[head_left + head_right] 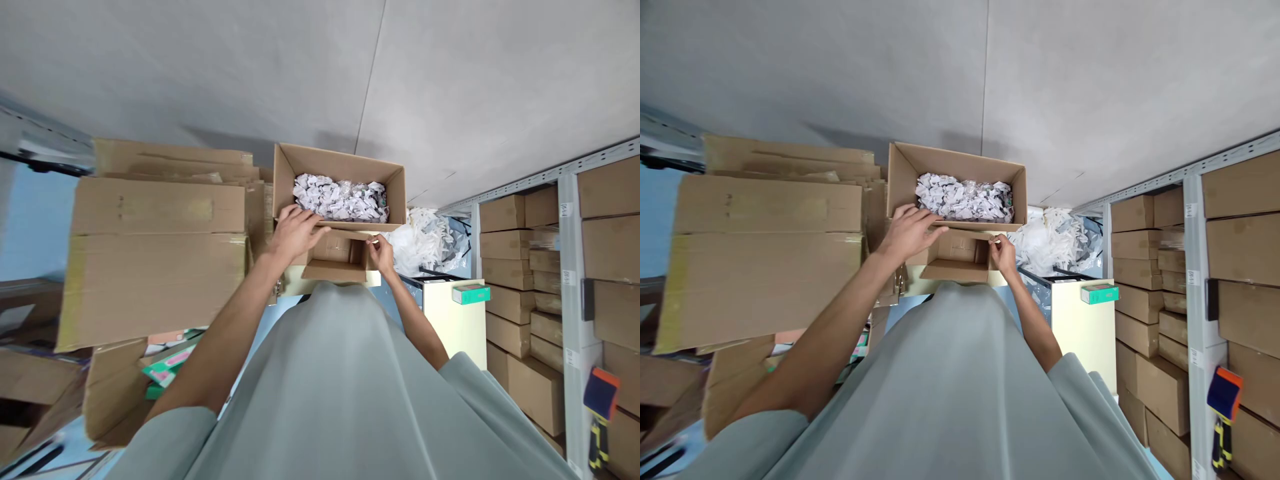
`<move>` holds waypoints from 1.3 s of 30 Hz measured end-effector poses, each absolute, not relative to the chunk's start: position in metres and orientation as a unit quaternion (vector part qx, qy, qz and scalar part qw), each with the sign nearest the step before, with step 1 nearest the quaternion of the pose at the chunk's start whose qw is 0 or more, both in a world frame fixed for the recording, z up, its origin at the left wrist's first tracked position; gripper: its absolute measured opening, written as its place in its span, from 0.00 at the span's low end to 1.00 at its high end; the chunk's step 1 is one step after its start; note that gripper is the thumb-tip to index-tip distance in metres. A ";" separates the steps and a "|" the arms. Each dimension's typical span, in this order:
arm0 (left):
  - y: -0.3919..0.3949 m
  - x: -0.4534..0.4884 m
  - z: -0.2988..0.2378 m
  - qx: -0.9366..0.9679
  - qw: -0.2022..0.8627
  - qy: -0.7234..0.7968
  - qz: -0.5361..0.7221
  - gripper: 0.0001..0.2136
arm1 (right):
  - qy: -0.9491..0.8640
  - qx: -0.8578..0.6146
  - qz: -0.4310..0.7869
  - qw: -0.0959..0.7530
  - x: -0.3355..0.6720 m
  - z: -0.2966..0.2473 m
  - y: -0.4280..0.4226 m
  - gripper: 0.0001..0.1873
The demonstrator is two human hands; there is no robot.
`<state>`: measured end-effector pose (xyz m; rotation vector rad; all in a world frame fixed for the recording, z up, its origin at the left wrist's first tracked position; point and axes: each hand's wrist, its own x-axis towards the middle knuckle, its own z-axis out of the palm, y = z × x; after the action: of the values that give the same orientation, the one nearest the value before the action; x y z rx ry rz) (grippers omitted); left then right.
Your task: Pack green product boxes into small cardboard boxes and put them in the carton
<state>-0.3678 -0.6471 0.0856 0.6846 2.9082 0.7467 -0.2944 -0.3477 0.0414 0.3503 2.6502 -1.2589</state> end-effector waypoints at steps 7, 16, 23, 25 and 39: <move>-0.644 -0.347 0.084 0.212 0.042 0.957 0.194 0.15 | 0.929 0.132 -0.343 0.046 -0.291 0.074 -0.357 0.09; -0.636 -0.347 0.084 0.173 0.062 0.969 0.164 0.12 | 0.966 -0.086 -0.096 0.226 -0.417 0.142 -0.375 0.14; -0.634 -0.355 0.090 0.165 0.077 0.970 0.162 0.11 | 0.927 -0.132 0.041 0.348 -0.464 0.131 -0.410 0.27; -0.633 -0.353 0.090 0.164 0.077 0.970 0.162 0.11 | 0.935 -0.126 0.040 0.329 -0.457 0.139 -0.402 0.26; -0.631 -0.349 0.077 0.134 0.064 0.963 0.223 0.14 | 0.949 -0.040 -0.270 0.160 -0.312 0.171 -0.344 0.14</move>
<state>-0.3490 -0.6309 0.0772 0.4060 2.9086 0.6730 -0.3121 -0.3444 0.1705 -0.1134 2.7104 -0.7716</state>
